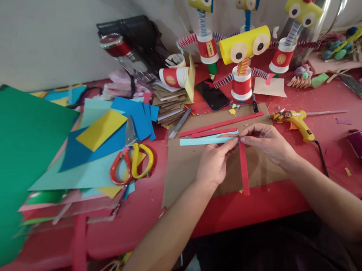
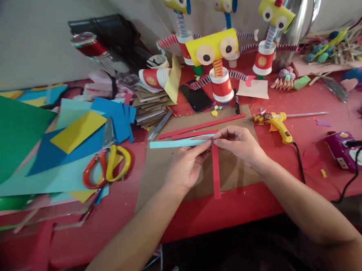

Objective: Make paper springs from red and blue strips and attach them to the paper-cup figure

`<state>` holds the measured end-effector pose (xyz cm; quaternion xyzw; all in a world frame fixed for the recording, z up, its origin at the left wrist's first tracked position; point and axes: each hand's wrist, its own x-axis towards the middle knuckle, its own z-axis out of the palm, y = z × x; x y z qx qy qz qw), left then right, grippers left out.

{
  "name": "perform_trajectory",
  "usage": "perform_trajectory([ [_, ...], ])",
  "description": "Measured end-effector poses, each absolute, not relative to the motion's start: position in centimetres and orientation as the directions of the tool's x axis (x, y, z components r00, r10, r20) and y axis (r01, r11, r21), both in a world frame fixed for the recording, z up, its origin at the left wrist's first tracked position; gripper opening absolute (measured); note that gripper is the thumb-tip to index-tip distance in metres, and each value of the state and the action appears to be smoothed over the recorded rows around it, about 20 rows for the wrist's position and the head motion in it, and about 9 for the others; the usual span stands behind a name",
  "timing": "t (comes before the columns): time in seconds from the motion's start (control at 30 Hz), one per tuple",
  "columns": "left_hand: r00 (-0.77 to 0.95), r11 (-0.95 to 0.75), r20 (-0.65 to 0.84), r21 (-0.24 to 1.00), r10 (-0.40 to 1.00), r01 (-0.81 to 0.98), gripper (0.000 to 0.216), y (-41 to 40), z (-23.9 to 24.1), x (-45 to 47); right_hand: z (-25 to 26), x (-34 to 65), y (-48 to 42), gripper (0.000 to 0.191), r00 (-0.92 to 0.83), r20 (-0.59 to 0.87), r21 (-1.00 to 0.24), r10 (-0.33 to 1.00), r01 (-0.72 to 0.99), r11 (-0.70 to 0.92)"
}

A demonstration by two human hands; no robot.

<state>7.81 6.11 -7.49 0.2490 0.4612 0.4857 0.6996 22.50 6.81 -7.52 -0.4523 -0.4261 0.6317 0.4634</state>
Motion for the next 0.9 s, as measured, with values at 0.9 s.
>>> perform_trajectory([
  [0.9, 0.086, 0.605, -0.675, 0.589, 0.733, -0.537, 0.011, 7.06, -6.59, 7.81, -7.28, 22.56, 6.56, 0.008, -0.190, -0.077, -0.981, 0.979, -0.158, -0.108],
])
